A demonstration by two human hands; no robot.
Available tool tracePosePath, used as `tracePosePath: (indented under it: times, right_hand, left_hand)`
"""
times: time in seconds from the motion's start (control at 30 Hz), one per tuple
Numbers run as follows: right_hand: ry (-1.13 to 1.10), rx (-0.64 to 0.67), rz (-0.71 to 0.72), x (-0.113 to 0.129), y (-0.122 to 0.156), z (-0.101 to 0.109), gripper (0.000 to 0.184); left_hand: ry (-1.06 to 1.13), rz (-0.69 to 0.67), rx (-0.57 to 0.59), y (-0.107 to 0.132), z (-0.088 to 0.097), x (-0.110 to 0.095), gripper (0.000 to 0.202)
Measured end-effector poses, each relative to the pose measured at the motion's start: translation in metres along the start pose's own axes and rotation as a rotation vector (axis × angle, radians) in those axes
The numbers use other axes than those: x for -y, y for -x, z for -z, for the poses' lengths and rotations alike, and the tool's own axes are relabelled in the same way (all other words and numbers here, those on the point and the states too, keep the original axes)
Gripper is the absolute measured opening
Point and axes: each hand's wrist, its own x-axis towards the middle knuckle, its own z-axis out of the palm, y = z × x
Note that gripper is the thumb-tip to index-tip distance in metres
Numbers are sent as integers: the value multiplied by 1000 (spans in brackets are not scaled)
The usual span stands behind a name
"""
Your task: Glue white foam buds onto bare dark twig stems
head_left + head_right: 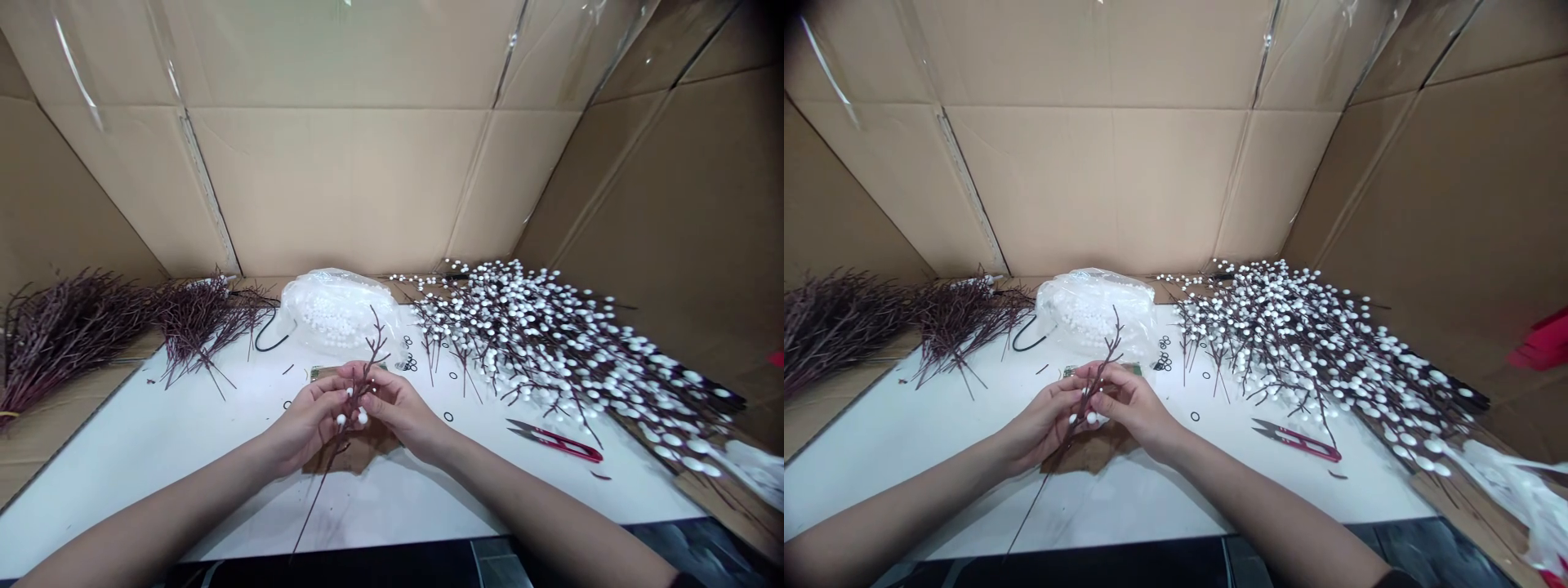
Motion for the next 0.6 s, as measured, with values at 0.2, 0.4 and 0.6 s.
tracePosePath:
  times: [0.2, 0.4, 0.6]
  right_hand:
    - [-12, 37, 30, -2, 0, 0, 14]
    - [-121, -81, 22, 11, 0, 1, 17]
    - [-214, -216, 23, 19, -2, 5, 13]
  left_hand:
    - [-74, 6, 7, 3, -4, 2, 30]
    - [-576, -216, -48, -10, 17, -14, 24]
    - [-1515, -770, -183, -53, 56, -50, 13]
